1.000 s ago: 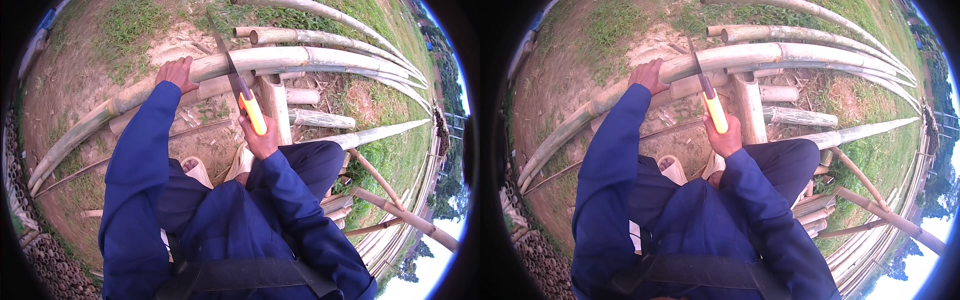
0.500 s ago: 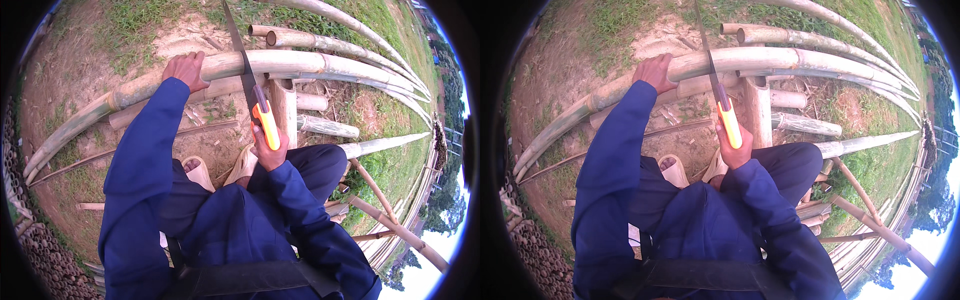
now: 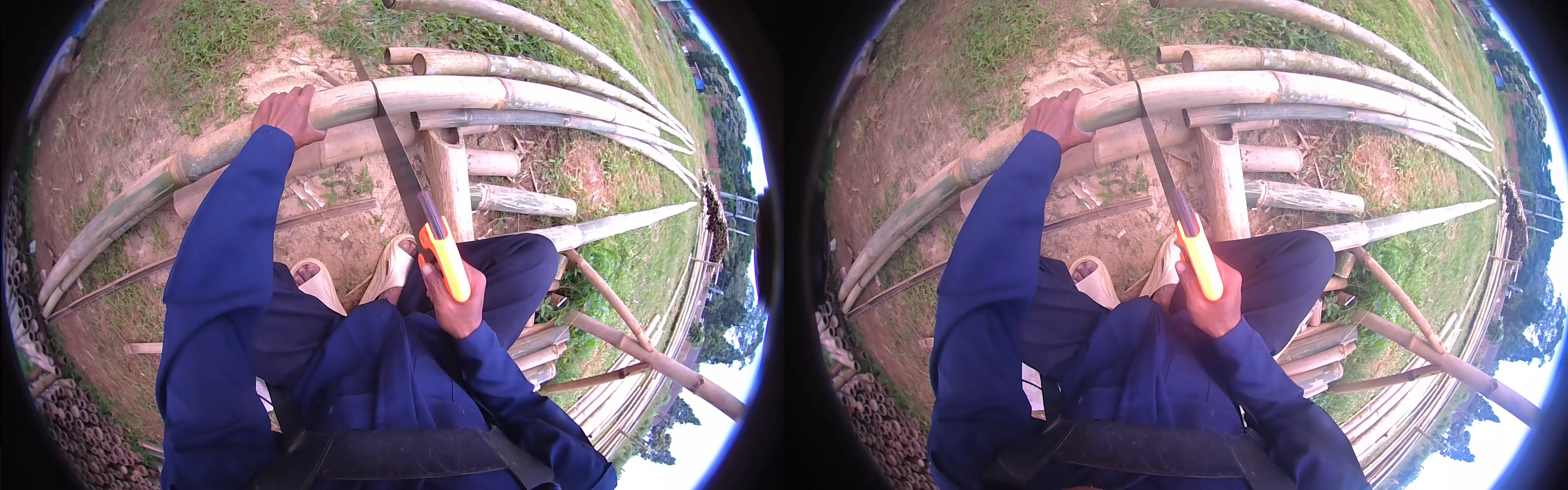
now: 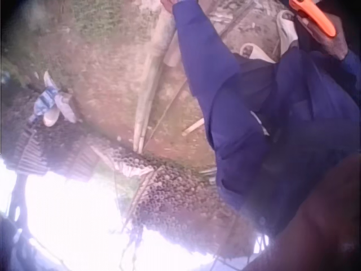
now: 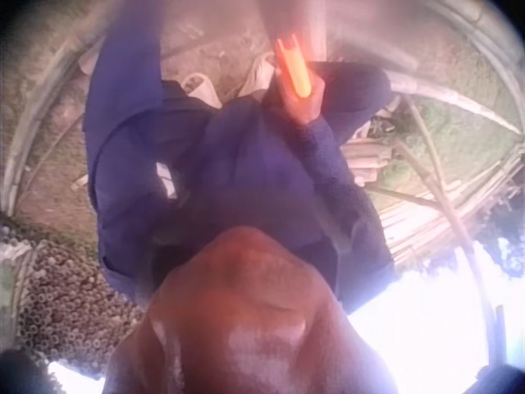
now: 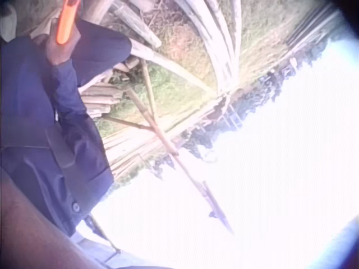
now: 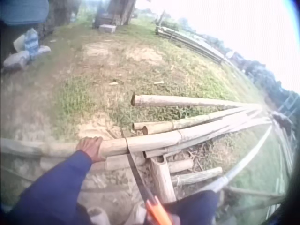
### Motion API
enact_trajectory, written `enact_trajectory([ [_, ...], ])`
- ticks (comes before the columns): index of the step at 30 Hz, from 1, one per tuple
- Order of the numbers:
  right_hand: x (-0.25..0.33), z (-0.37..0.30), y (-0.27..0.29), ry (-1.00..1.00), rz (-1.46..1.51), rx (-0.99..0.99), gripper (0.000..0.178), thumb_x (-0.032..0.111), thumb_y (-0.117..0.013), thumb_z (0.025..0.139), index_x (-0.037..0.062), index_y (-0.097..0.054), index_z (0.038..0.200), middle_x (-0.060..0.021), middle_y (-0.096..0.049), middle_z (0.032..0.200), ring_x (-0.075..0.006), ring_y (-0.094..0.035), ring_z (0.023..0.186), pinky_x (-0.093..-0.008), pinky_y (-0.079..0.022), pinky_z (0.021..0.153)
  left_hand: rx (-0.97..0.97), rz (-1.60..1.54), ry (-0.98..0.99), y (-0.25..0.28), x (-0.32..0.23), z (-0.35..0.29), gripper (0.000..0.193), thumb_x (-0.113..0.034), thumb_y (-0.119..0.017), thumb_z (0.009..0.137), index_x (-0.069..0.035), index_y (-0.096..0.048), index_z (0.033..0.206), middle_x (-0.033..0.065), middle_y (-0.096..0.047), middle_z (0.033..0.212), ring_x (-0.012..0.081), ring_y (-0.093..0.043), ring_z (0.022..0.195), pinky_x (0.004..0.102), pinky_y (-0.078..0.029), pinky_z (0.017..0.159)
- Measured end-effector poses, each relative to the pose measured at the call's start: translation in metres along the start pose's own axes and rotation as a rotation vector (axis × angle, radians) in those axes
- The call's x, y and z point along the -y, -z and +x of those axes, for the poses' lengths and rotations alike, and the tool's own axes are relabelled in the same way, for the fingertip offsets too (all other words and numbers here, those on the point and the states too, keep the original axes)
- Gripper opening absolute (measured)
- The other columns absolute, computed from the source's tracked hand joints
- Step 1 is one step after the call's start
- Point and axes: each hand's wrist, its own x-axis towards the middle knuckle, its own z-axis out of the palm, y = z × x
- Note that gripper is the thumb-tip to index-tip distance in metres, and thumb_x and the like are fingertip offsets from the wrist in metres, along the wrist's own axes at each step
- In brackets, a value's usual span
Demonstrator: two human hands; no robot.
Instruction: The person uses a hand saw to cut long bamboo poles into shorter sections. They repeatedly position each pole on a makeshift support, saw through it, and set the cut piece aside.
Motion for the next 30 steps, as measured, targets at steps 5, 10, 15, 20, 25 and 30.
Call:
enact_trajectory([
  [5, 0.008, 0.119, -0.048, 0.14, 0.006, -0.001, 0.02, 0.014, -0.075, 0.096, -0.0038, -0.067, 0.092, -0.0009, -0.059, 0.068, -0.007, -0.049, 0.063, -0.03, -0.042, 0.056, -0.11, -0.06, -0.029, -0.006, -0.001, -0.003, 0.069, -0.046, -0.085, 0.067, -0.008, -0.061, 0.12, 0.0166, -0.073, 0.109, 0.0394, -0.072, 0.093, 0.0484, -0.058, 0.084],
  [10, -0.005, -0.023, -0.007, 0.038, 0.011, -0.008, 0.033, 0.005, -0.073, 0.095, -0.0054, -0.068, 0.126, -0.0077, -0.074, 0.1, -0.0094, -0.065, 0.088, -0.0269, -0.053, 0.08, 0.032, -0.031, 0.007, -0.005, 0.0, -0.004, 0.071, -0.047, -0.083, 0.069, -0.005, -0.06, 0.121, 0.017, -0.072, 0.112, 0.0373, -0.072, 0.095, 0.0458, -0.059, 0.087],
  [15, -0.022, 0.016, -0.016, 0.047, 0.006, -0.013, 0.02, 0.009, -0.073, 0.096, -0.0047, -0.072, 0.11, -0.0034, -0.069, 0.082, -0.0084, -0.06, 0.074, -0.0273, -0.051, 0.069, 0.034, -0.019, 0.011, 0.001, 0.0, 0.0, 0.073, -0.048, -0.082, 0.069, -0.004, -0.059, 0.123, 0.0174, -0.072, 0.114, 0.0352, -0.073, 0.097, 0.0454, -0.059, 0.087],
  [20, -0.008, 0.107, -0.05, 0.181, 0.041, -0.028, 0.021, 0.013, -0.073, 0.096, -0.0018, -0.064, 0.085, 0.0002, -0.056, 0.067, -0.0076, -0.046, 0.063, -0.0304, -0.042, 0.058, 0.039, -0.024, 0.0, 0.004, -0.004, 0.004, 0.073, -0.05, -0.082, 0.07, -0.006, -0.059, 0.124, 0.0163, -0.072, 0.115, 0.0347, -0.073, 0.098, 0.0453, -0.059, 0.087],
  [25, -0.023, -0.04, 0.0, 0.048, 0.016, -0.019, 0.031, 0.001, -0.07, 0.095, -0.0062, -0.068, 0.125, -0.0096, -0.074, 0.107, -0.013, -0.068, 0.097, -0.0283, -0.053, 0.087, 0.027, -0.037, 0.003, -0.006, 0.004, -0.004, 0.072, -0.048, -0.084, 0.069, -0.008, -0.059, 0.123, 0.0161, -0.073, 0.11, 0.0367, -0.072, 0.097, 0.0467, -0.058, 0.087],
  [30, -0.024, 0.043, -0.023, 0.108, 0.007, -0.076, 0.014, 0.01, -0.074, 0.095, -0.004, -0.071, 0.098, 0.0009, -0.063, 0.072, -0.0049, -0.054, 0.066, -0.0258, -0.046, 0.061, 0.022, 0.001, -0.028, 0.0, -0.003, 0.002, 0.07, -0.053, -0.082, 0.072, -0.009, -0.059, 0.123, 0.0137, -0.072, 0.108, 0.0338, -0.073, 0.097, 0.0443, -0.059, 0.087],
])
